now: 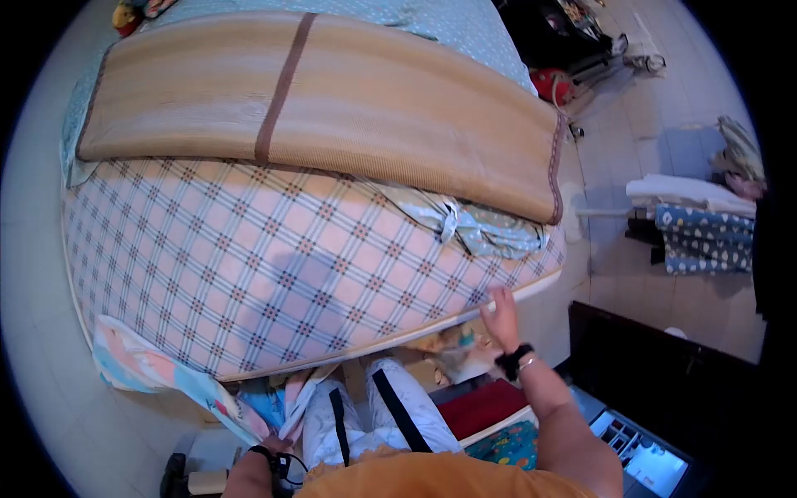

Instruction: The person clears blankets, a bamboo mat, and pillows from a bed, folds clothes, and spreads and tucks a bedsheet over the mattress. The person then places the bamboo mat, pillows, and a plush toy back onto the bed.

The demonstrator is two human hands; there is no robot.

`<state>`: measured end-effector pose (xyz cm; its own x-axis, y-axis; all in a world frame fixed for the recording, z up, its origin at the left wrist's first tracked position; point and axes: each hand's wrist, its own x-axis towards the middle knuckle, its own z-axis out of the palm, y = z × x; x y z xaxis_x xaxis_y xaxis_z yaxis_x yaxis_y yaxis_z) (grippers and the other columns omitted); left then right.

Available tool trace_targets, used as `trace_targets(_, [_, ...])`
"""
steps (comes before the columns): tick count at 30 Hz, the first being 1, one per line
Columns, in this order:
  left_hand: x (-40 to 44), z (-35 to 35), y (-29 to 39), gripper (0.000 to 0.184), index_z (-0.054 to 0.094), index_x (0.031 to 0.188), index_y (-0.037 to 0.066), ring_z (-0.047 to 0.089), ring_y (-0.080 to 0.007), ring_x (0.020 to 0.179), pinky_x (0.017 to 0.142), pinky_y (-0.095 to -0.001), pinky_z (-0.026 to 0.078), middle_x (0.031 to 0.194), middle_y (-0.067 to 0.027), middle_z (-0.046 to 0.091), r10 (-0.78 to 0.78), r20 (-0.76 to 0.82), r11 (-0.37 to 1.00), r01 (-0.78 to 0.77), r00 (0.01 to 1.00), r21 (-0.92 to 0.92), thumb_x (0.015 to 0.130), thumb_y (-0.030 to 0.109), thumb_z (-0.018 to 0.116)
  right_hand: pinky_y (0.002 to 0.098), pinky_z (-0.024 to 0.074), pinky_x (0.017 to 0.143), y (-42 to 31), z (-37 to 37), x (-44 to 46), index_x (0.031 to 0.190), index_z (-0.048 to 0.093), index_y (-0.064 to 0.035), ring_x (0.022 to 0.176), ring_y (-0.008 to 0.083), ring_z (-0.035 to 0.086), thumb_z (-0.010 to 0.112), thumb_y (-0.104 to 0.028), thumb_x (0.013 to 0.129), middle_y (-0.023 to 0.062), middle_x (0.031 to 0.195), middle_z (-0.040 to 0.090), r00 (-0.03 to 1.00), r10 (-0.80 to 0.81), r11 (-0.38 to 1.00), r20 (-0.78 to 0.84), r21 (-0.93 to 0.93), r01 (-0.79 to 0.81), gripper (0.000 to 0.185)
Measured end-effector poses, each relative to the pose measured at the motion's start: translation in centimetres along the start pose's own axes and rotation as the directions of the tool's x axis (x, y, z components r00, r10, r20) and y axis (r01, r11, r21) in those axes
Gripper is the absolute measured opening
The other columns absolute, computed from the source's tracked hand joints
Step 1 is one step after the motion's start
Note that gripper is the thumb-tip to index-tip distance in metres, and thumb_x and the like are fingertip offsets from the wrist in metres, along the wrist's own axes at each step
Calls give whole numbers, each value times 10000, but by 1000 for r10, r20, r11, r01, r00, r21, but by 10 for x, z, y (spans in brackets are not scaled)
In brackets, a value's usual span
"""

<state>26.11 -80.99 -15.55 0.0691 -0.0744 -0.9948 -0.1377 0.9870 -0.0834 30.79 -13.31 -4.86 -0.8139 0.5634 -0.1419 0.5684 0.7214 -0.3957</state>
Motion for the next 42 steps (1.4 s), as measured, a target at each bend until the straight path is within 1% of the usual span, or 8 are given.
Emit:
trace_targets(2, [35,-12,-8,750,267,1355,75,335,-272,1245,1069,-290,194,1329,-190,361,357,70,292,-182,932,939,764,417,576,415,375,910,-32,-10,87,1098,475,-8,1060,379,440,645,-74,673,215,1123,459,971,-222,975,-94,-56,217,463])
trace_targets(5, [4,-81,19,509,430,1230,5,493,-300,1059,933,-356,370,1149,-154,534,-149,-404,682,-201,903,-703,836,320,501,425,372,927,-83,1,183,1205,404,-20,1092,376,421,678,-154,677,205,1191,425,905,-426,899,-5,-112,423,610])
trace_targets(11, [-20,-161,55,762,263,1322,-19,346,-378,1210,1029,-397,266,1302,-254,361,-278,-957,878,-383,81,-288,714,218,657,415,391,910,-228,60,276,1311,295,-26,1104,349,425,717,-243,661,206,1212,420,725,-660,705,197,-169,689,805])
trace_targets(20, [-21,-245,74,498,397,1218,18,412,-386,1130,972,-385,337,1220,-233,420,-201,-949,898,-433,-244,-78,783,148,600,445,475,599,-251,134,293,1101,447,26,667,389,578,486,-10,734,246,721,579,762,-512,712,396,-299,635,371])
trace_targets(25, [-26,-299,188,389,428,1187,43,504,-206,1061,876,-346,417,1122,-78,537,-13,-973,105,-967,230,-230,855,186,572,432,485,577,-288,87,178,1092,441,36,663,347,613,449,-24,778,213,804,613,622,-513,536,592,-344,771,320])
trace_targets(28, [-94,-291,255,428,414,1219,99,505,-159,1041,832,-357,443,1131,-20,538,409,-755,-661,-404,513,-633,875,310,556,405,494,568,-271,108,79,1205,346,70,678,324,615,490,-26,740,204,766,605,471,-591,598,655,-35,800,497])
trace_targets(34, [-67,-202,172,480,420,1188,-38,529,-292,1022,872,-395,459,1120,-163,522,69,-619,-617,-454,782,-642,753,74,590,400,512,604,-294,100,0,1185,413,25,759,330,618,461,-70,772,216,932,590,216,-685,609,696,385,694,426])
trace_targets(42, [-14,-187,143,407,488,1089,-56,537,-271,976,877,-393,436,1057,-143,552,148,-530,-657,-318,835,-684,728,70,628,382,290,1031,-288,63,266,1363,205,-20,1249,357,315,814,-222,562,217,1340,339,888,-458,867,39,-205,455,1026])
